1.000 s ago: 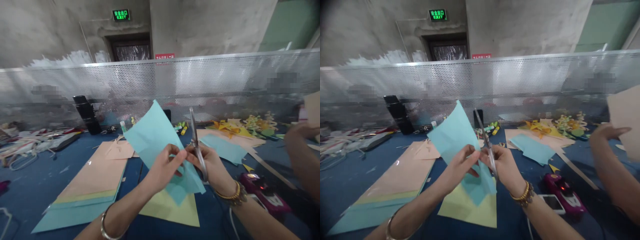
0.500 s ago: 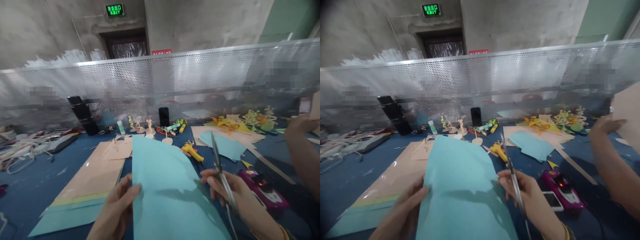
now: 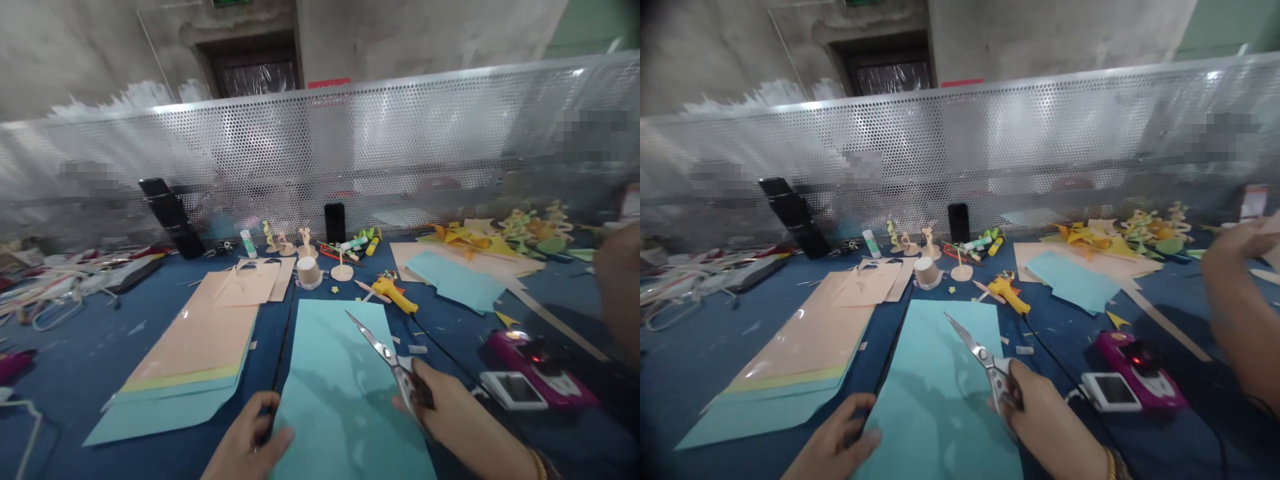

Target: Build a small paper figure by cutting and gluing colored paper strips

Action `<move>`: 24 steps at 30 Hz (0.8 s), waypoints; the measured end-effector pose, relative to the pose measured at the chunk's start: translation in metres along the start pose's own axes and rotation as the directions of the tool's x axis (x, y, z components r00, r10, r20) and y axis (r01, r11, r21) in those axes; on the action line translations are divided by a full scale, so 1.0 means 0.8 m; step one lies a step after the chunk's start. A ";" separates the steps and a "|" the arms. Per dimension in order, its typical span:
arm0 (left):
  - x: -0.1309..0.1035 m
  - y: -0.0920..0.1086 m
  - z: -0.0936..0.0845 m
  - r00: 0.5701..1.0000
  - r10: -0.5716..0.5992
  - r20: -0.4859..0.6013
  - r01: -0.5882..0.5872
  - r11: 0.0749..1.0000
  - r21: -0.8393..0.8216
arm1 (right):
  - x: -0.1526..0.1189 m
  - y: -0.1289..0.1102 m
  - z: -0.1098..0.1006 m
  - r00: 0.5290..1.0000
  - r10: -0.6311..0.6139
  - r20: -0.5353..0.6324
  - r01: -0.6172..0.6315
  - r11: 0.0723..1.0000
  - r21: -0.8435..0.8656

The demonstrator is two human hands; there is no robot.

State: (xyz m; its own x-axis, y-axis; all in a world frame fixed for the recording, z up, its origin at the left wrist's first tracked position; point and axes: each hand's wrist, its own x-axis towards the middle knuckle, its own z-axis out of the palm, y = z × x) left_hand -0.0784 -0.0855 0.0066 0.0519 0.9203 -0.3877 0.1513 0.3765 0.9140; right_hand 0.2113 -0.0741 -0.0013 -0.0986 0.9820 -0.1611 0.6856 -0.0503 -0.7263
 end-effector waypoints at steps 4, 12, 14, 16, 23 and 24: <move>0.014 0.015 0.005 0.998 0.053 0.024 -0.052 0.998 -0.037 | 0.003 -0.011 0.000 0.999 -0.039 0.021 0.042 0.986 -0.162; 0.050 0.015 -0.012 0.995 0.097 -0.013 -0.093 0.984 0.151 | 0.008 -0.016 0.000 0.997 -0.043 0.070 0.061 0.956 -0.286; 0.051 0.015 -0.016 0.987 0.163 -0.006 -0.154 0.944 0.292 | 0.009 -0.015 -0.002 0.997 -0.035 0.074 0.056 0.952 -0.302; 0.052 0.016 -0.019 0.981 0.192 0.000 -0.179 0.917 0.357 | 0.010 -0.014 -0.004 0.996 -0.039 0.080 0.063 0.947 -0.314; 0.070 0.023 -0.011 0.973 0.231 -0.018 -0.210 0.910 0.357 | 0.022 -0.028 -0.021 0.987 -0.104 0.126 0.140 0.935 -0.325; 0.071 0.022 -0.010 0.972 0.231 -0.032 -0.204 0.912 0.356 | 0.030 -0.034 -0.030 0.982 -0.117 0.146 0.158 0.937 -0.312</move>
State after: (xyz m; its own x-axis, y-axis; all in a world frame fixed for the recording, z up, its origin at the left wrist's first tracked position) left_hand -0.0803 -0.0254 0.0015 0.0535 0.9853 -0.1623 0.4790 0.1173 0.8699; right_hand 0.2077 -0.0448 0.0310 -0.2826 0.9440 -0.1704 0.8515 0.1650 -0.4978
